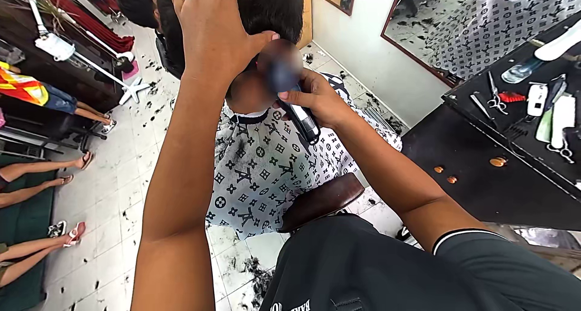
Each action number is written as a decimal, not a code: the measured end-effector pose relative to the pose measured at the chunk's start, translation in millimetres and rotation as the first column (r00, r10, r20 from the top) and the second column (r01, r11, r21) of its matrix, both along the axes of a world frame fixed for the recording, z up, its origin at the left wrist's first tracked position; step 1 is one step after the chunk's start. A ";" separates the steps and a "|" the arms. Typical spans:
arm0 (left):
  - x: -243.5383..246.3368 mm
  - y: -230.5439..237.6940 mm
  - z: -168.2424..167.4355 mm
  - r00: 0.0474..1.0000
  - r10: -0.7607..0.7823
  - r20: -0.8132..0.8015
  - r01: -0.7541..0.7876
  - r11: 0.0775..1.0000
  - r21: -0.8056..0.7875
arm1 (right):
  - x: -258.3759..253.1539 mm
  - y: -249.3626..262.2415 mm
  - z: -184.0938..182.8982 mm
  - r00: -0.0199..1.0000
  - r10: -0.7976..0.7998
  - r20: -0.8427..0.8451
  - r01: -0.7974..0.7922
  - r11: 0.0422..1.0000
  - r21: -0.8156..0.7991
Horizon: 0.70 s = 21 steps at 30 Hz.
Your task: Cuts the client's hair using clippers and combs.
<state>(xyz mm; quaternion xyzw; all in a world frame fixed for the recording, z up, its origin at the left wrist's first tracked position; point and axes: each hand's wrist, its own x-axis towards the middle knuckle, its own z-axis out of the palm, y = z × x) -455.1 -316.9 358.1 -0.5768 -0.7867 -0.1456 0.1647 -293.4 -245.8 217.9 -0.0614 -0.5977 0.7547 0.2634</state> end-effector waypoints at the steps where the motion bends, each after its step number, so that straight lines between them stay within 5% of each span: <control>1: 0.1 0.2 0.0 1.000 -0.003 0.002 0.003 1.000 0.001 | -0.4 0.6 -0.3 1.000 -0.005 -0.006 0.006 1.000 0.022; 5: -0.3 -0.7 0.8 1.000 0.017 -0.001 -0.017 1.000 -0.012 | 5.4 0.3 0.1 0.986 0.050 0.160 -0.032 0.993 -0.114; 10: 2.4 0.6 1.4 1.000 0.016 0.008 -0.016 1.000 -0.021 | 0.6 0.8 2.1 1.000 -0.019 -0.002 0.019 0.999 0.025; 15: 2.7 -0.7 3.1 1.000 0.009 0.005 -0.009 1.000 -0.013 | 6.7 2.0 1.1 0.983 0.062 0.171 -0.040 0.991 -0.128; 21: 2.7 1.8 1.9 1.000 0.017 0.010 -0.017 1.000 -0.004 | 2.6 3.7 0.1 0.999 0.002 0.034 -0.002 1.000 0.001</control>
